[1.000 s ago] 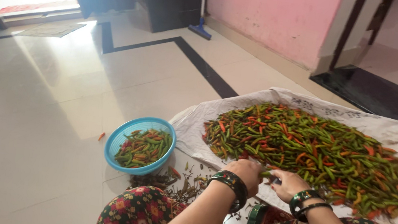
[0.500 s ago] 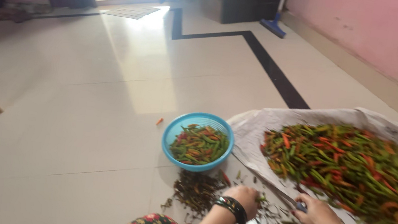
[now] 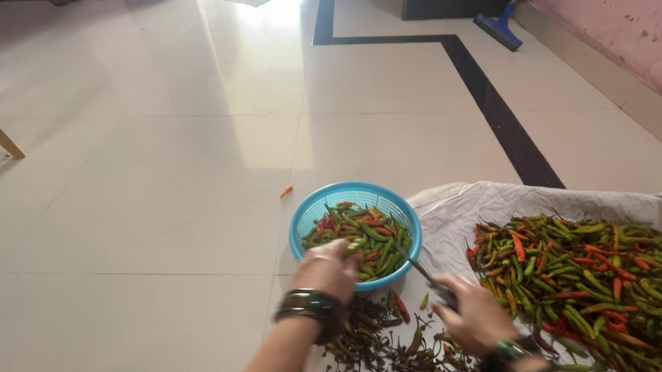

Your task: The person trims the stems off chili peppers from a pile on a sheet using a knife and places the prepped peppers into a plastic basket.

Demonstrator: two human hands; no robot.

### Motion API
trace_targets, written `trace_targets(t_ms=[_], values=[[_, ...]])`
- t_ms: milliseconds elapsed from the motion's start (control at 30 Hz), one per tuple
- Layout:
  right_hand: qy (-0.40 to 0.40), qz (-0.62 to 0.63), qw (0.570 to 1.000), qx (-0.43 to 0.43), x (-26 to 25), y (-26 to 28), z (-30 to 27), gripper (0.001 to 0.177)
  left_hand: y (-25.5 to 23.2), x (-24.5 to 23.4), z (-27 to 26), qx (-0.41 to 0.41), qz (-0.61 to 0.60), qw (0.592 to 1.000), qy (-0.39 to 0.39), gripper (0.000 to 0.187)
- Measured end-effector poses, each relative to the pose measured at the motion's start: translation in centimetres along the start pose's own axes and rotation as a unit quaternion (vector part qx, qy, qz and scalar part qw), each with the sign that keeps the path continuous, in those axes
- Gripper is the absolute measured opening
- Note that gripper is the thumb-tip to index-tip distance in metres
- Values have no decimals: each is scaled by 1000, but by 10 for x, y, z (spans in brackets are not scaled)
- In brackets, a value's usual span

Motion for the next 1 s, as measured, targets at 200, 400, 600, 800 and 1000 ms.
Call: trace_targets(t_ms=[200, 400, 600, 800, 1000], values=[[40, -37, 997, -48, 38, 87, 49, 30, 52, -8, 21, -53, -37, 997, -44, 23], [-114, -93, 983, -114, 79, 93, 59, 28, 74, 28, 79, -58, 21, 997, -43, 24], [-36, 27, 997, -67, 79, 79, 57, 25, 69, 48, 91, -53, 24, 998, -23, 27], [-8, 57, 998, 10, 69, 63, 54, 30, 56, 63, 80, -65, 4, 998, 1, 33], [-33, 26, 998, -44, 62, 67, 56, 31, 48, 63, 74, -51, 23, 998, 14, 35]])
Point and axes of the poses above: each hand's wrist, its own z-axis towards the middle knuckle, its own x-axis out of the palm, y = z × x, the point moved 8 cm from there along z, towards the middle knuckle, and after that the axes turned 14 degrees about -x, right-handed, at the moved point
